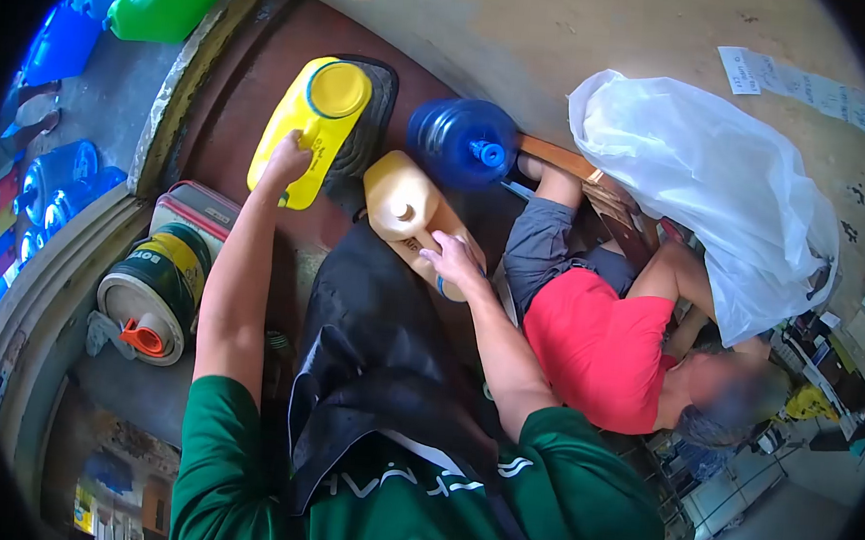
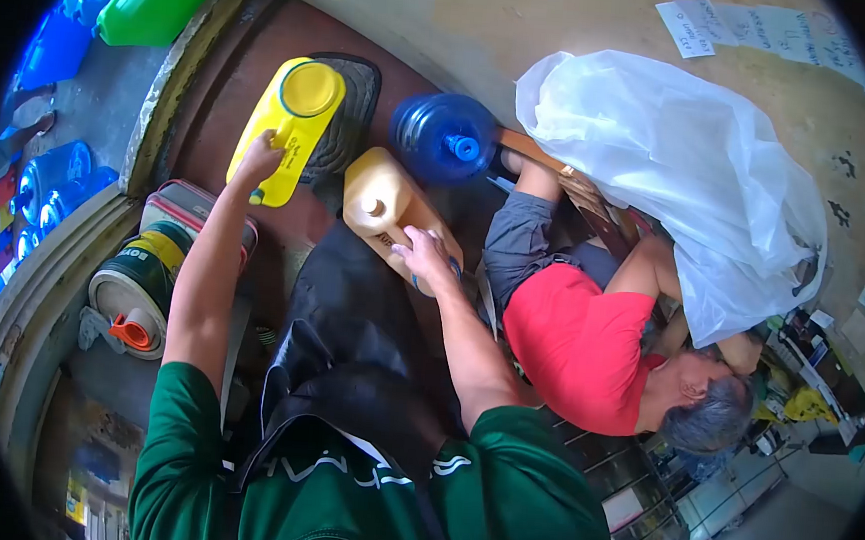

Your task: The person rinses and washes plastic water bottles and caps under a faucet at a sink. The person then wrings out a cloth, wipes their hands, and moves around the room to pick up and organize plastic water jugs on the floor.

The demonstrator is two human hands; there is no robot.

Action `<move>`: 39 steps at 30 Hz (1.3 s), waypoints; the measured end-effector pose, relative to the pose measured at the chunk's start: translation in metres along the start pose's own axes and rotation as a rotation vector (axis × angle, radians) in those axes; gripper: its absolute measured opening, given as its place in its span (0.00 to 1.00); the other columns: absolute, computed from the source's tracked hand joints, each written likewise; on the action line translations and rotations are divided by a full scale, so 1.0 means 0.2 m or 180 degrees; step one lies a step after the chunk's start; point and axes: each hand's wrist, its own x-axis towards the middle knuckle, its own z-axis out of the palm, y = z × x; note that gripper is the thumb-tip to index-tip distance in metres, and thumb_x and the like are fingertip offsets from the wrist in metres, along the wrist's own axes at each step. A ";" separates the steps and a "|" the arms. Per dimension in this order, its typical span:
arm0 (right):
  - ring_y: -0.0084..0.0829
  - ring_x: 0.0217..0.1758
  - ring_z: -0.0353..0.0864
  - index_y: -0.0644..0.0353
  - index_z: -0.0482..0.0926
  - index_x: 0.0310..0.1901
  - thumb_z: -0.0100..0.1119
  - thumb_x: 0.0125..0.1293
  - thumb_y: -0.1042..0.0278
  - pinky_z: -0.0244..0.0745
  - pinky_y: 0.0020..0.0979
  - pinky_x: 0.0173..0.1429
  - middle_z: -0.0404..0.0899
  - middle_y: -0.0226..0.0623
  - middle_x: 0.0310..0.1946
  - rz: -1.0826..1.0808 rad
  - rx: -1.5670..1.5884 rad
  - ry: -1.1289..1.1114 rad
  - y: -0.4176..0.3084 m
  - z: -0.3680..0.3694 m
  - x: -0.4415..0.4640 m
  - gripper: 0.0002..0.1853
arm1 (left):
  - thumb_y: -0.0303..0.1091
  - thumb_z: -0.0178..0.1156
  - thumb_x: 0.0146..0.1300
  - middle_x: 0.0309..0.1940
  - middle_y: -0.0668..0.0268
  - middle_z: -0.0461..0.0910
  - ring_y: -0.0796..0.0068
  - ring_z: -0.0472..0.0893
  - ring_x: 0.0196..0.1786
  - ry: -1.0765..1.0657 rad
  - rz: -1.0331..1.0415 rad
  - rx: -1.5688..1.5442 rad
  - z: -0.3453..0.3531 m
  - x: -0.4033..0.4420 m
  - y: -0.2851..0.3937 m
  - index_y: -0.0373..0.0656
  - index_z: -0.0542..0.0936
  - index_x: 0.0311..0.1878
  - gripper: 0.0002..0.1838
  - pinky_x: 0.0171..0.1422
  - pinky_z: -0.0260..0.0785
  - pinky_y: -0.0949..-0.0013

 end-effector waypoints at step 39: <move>0.52 0.50 0.80 0.45 0.69 0.60 0.66 0.52 0.71 0.78 0.49 0.51 0.78 0.48 0.45 -0.0240 -0.2272 0.0950 0.33 -0.46 0.74 0.32 | 0.30 0.67 0.33 0.62 0.50 0.70 0.44 0.65 0.68 0.0518 0.1436 0.0806 -0.32 -1.63 -0.06 0.40 0.81 0.26 0.12 0.70 0.56 0.44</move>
